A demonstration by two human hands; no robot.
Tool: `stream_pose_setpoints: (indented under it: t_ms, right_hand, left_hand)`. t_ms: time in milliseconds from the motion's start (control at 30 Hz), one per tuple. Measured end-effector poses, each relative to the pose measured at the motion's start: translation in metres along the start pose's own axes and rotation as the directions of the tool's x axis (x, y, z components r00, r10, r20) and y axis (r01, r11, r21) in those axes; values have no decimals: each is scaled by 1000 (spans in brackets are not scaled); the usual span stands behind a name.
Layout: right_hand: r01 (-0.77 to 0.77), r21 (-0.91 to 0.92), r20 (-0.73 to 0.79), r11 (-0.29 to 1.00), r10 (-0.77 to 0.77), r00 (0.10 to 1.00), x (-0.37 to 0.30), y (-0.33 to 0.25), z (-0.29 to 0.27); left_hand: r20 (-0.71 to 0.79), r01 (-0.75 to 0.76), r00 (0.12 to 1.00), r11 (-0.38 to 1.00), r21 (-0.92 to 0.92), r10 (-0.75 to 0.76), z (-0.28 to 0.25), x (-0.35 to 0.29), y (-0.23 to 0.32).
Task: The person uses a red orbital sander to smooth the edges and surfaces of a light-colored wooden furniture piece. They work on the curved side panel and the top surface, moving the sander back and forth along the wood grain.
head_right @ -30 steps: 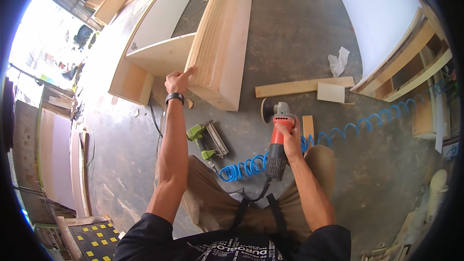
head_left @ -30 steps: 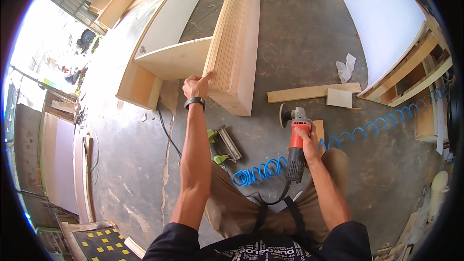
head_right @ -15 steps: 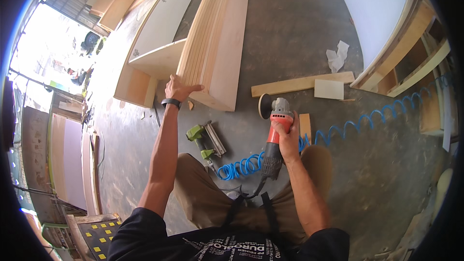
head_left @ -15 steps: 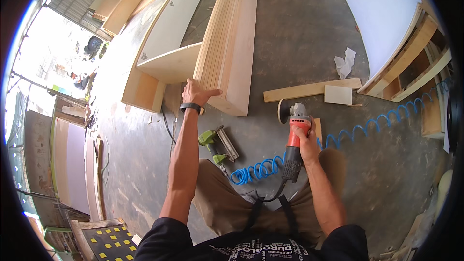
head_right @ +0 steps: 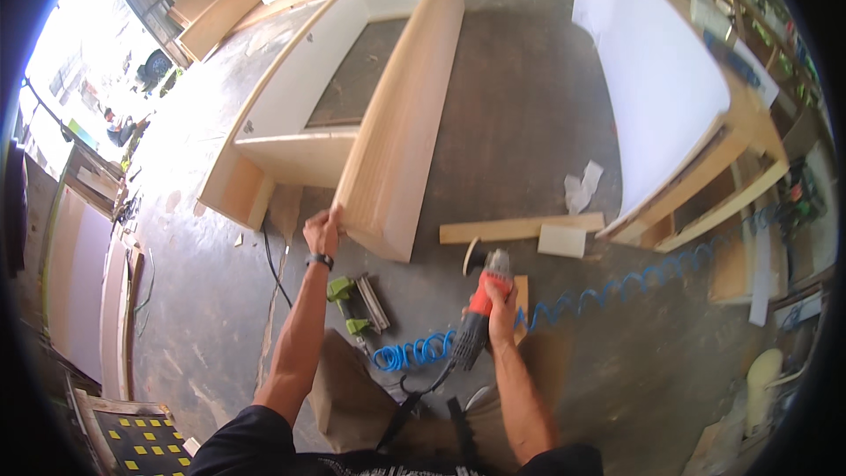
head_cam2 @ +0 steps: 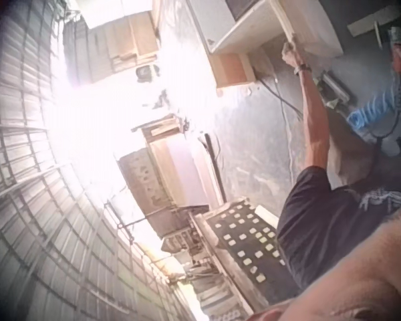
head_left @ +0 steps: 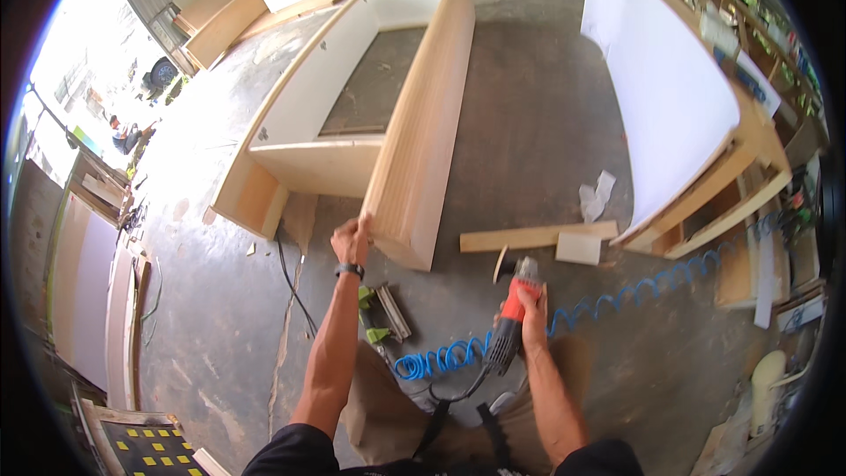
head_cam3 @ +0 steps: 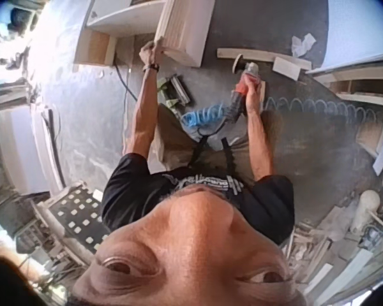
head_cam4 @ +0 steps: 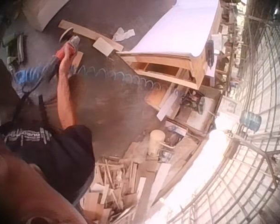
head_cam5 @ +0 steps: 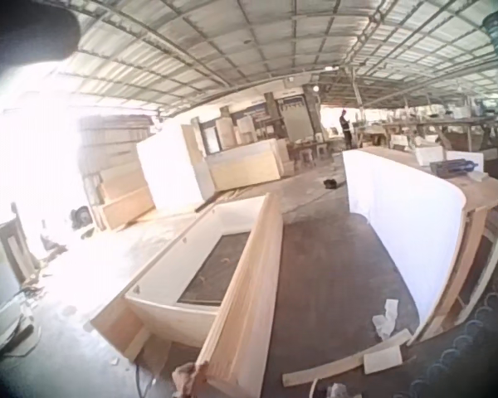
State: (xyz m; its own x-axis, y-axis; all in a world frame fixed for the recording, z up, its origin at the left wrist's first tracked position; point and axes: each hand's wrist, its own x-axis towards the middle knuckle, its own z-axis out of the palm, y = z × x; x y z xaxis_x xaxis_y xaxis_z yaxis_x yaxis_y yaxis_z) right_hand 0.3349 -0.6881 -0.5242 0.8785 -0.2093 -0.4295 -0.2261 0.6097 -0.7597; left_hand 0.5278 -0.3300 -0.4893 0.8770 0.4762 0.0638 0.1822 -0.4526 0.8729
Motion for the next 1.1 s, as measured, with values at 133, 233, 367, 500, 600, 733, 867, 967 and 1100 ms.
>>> stream_pose_setpoints:
  t_ms: [133, 233, 367, 500, 600, 733, 867, 967, 1100]
  right_hand:
    - [-118, 138, -42, 983, 125, 991, -54, -48, 44]
    - [-258, 244, -9, 935, 268, 963, -102, -69, 66]
    - [-321, 230, -129, 919, 356, 926, -188, -131, 114]
    - [-293, 134, -245, 947, 318, 916, -269, -202, 182]
    - [-277, -5, -223, 961, 269, 937, -301, -222, 223]
    - [-298, -46, -180, 953, 286, 941, -323, -234, 285]
    - [-284, -46, -103, 958, 278, 955, -320, -193, 333]
    - [-291, -27, -45, 956, 289, 956, -327, -138, 402]
    - [-281, -124, -29, 952, 280, 960, -354, -76, 483]
  left_hand:
    - [-13, 244, 969, 969, -48, -245, -31, 2, 12]
    - [-137, 310, 951, 880, 360, -279, -85, -21, 17]
    - [131, 291, 927, 896, 336, -351, -186, -110, 38]
    - [303, 372, 792, 812, 450, -531, -335, -218, 78]
    - [113, 579, 675, 619, 530, -729, -470, -314, 78]
    - [-132, 797, 482, 370, 477, -866, -589, -423, 54]
    - [-182, 932, 340, 304, 200, -923, -660, -490, 26]
    - [-208, 913, 407, 398, 87, -889, -732, -517, -8]
    - [-171, 830, 543, 556, -37, -822, -831, -477, -20]
